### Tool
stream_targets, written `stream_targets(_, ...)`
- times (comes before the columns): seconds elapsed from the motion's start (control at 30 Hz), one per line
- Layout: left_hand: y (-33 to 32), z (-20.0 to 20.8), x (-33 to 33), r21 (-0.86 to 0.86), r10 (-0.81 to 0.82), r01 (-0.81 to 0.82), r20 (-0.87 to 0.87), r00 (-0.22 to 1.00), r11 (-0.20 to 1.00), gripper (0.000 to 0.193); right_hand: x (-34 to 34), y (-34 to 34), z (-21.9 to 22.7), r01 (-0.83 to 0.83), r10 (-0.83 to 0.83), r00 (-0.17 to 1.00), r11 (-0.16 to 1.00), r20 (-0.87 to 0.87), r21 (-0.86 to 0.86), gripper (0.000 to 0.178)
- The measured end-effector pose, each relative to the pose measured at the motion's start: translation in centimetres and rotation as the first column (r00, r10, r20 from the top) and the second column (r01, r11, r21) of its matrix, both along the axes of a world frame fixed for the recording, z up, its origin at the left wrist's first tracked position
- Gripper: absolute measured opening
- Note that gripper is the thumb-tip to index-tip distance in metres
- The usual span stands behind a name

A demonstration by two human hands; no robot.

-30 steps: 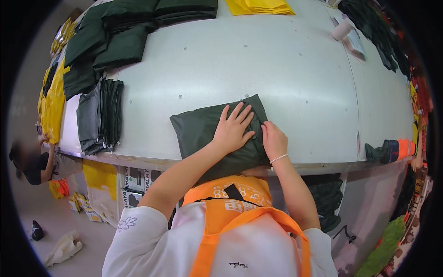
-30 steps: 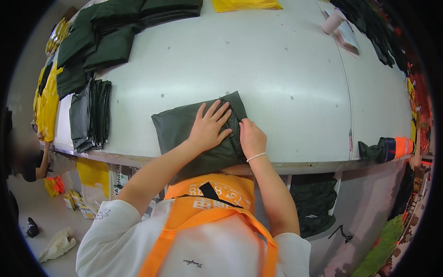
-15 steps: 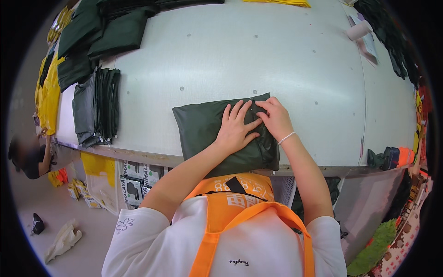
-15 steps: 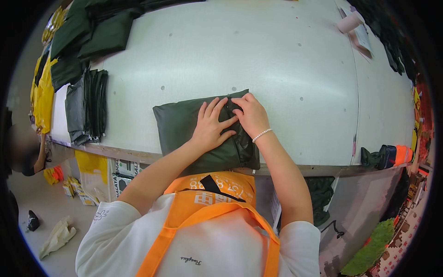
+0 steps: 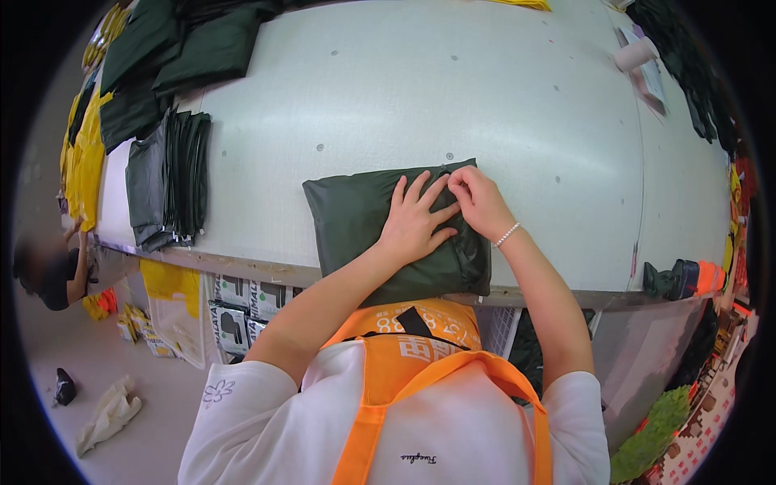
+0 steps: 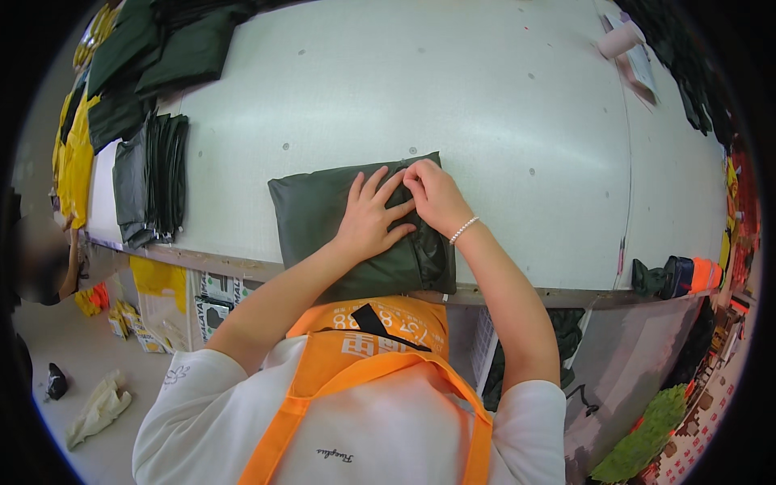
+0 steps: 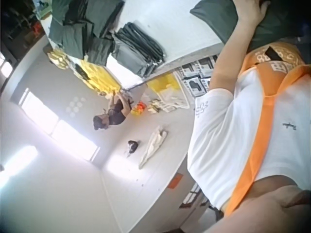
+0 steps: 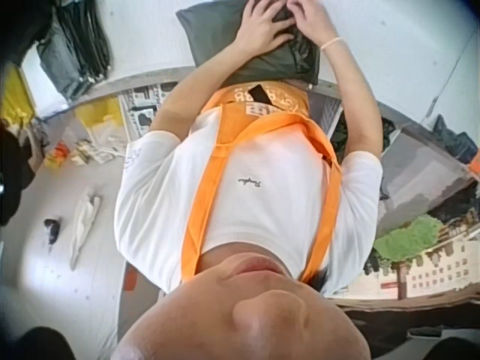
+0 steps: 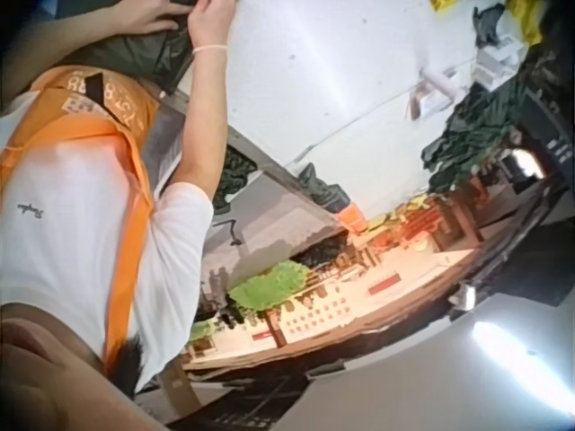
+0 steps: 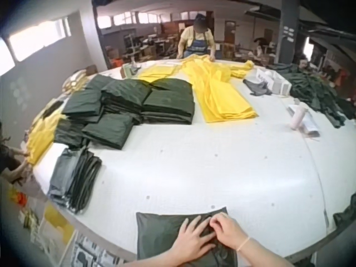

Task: The person folds a green jacket on a white table. They smooth the fabric, fold the sleeves inward, fold the jacket in half, and then fold it again into a compact rectangle. The folded jacket is placed on a stack of similar jackets.

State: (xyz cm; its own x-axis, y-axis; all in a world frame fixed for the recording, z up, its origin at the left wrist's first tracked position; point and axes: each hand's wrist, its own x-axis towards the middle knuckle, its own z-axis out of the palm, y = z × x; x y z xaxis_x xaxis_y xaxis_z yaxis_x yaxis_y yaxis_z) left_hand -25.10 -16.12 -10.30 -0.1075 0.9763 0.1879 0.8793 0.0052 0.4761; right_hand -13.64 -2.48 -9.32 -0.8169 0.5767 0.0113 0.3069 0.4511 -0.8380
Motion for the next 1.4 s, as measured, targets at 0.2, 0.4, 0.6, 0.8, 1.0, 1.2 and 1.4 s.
stream_targets(0.2, 0.1, 0.1, 0.0, -0.019, -0.006, 0.006, -0.018, 1.000, 1.000, 0.039, -0.6, -0.6, -1.6, 0.171, -0.171, 0.985, 0.954, 0.021, -0.245, 0.005)
stream_targets(0.4, 0.4, -0.6, 0.4, -0.049, -0.005, 0.001, -0.088, 0.996, 0.999, 0.040, -1.9, 0.3, -2.6, 0.319, -0.242, 0.943, 0.852, 0.229, -0.414, 0.012)
stream_targets(0.6, -0.3, -0.5, -0.1, -0.046, -0.020, 0.019, -0.006, 1.000, 0.999, 0.041, 6.2, -1.1, 7.4, -0.018, 0.207, 0.964, 0.681, 0.168, -0.732, 0.018)
stream_targets(0.8, -0.6, 1.5, 0.7, -0.084, -0.179, 0.175, -0.036, 0.983, 0.981, 0.046, 13.0, -6.1, 7.0, -0.219, 0.364, 0.574, 0.931, 0.734, -0.291, 0.034)
stream_targets(1.0, 1.0, 4.6, -2.0, -0.022, -0.050, 0.049, -0.043, 0.998, 0.999, 0.057, 5.7, -6.6, 1.3, 0.274, -0.414, 0.873, 0.854, 0.259, 0.442, 0.023)
stream_targets(1.2, -0.3, -0.1, -2.8, -0.107, -0.126, 0.106, -0.193, 0.973, 0.989, 0.054, 3.4, -5.8, 0.9, 0.245, -0.313, 0.947, 0.846, 0.069, 0.474, 0.014)
stream_targets(1.4, -0.3, -0.9, -2.4, -0.270, -0.185, 0.108, -0.282, 0.941, 0.957, 0.039, -1.0, -8.6, 0.1, -0.185, -0.138, 0.873, 0.793, 0.468, 0.581, 0.006)
